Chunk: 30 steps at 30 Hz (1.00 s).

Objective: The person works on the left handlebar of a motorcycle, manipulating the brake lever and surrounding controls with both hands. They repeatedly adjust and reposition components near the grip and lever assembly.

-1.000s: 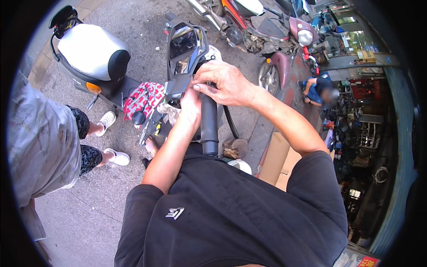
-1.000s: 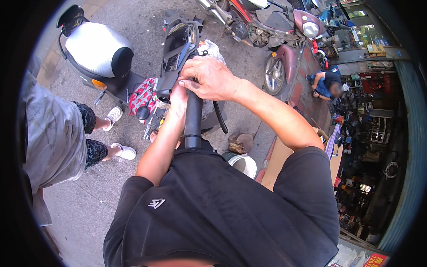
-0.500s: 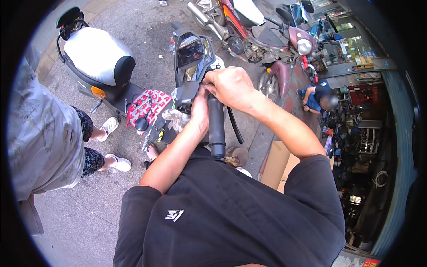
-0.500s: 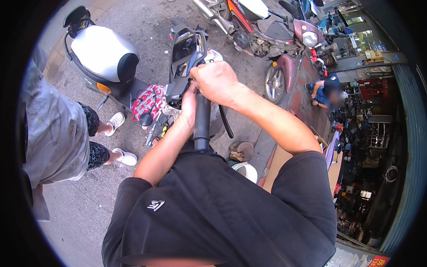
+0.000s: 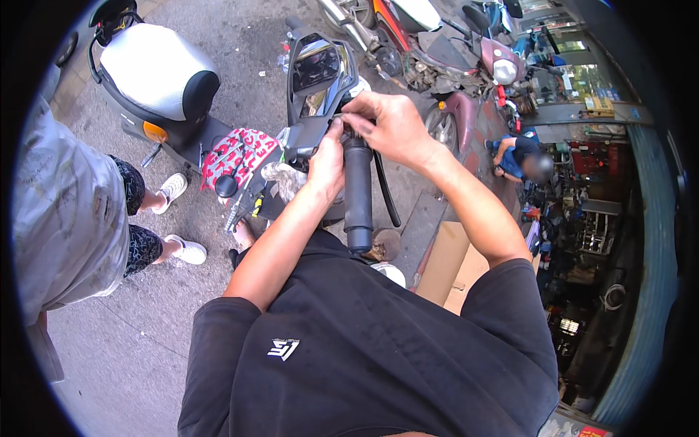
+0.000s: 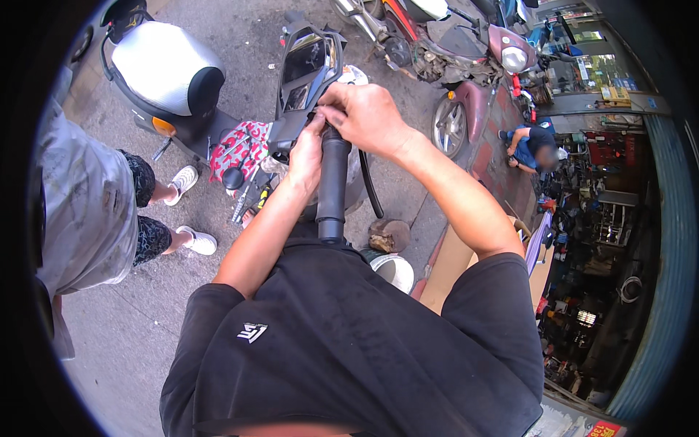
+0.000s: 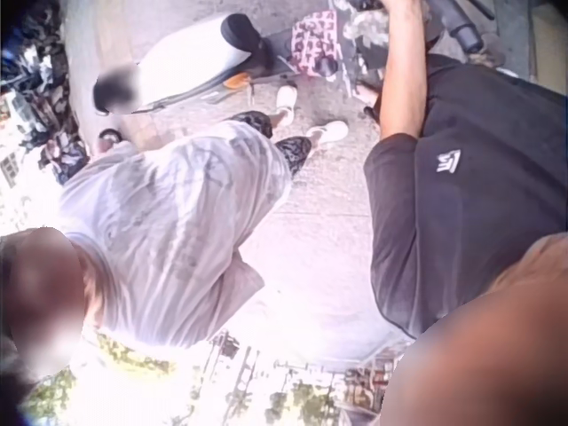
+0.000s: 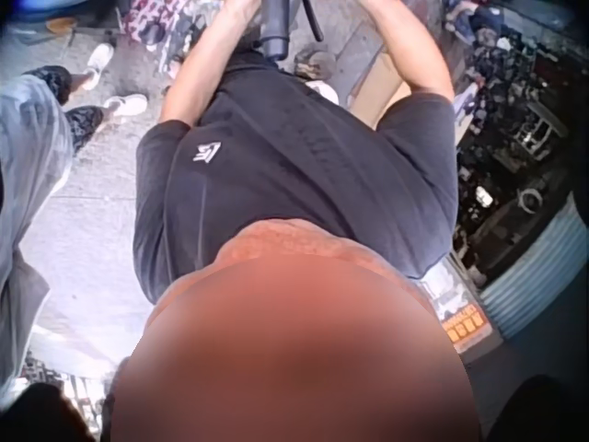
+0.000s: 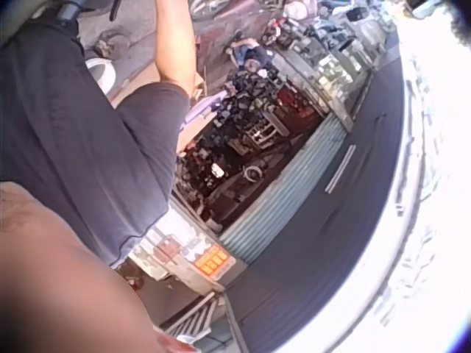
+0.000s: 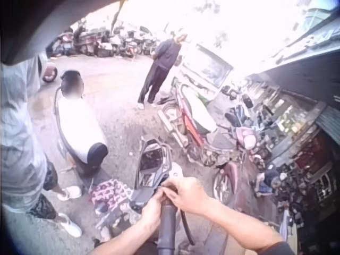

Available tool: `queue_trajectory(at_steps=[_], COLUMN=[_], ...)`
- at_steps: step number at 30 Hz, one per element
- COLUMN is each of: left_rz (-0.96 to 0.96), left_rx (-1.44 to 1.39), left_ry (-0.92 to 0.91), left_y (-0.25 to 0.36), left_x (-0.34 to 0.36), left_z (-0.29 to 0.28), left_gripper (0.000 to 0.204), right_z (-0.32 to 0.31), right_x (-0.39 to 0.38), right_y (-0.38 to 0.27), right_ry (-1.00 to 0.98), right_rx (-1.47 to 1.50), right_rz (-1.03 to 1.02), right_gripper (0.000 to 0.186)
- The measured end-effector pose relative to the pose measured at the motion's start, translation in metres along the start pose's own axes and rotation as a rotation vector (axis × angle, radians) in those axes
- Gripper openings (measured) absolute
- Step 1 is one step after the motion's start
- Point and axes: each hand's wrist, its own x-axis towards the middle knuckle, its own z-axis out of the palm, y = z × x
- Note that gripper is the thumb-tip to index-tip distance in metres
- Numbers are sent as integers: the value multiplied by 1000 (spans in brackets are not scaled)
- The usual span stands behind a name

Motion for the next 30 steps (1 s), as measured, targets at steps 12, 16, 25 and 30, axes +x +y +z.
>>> queue_trajectory(at_steps=[12,16,25,30], left_rz=[62,35,58,15], left_rx=[28,-15,58,98], left_ry=[7,32,92,109], left_y=[1,3,4,7], left_x=[2,-1,0,-4], left_z=[9,10,11,14], left_gripper=[29,26,24,22], right_z=[-33,-34,-42,-42], right_x=[51,59,67,76], right_y=[63,69,73,75], right_ry=[-281,-332,-461,-507], right_rx=[414,360,362,345], right_rz=[205,198,243,241], right_gripper=[19,18,22,22])
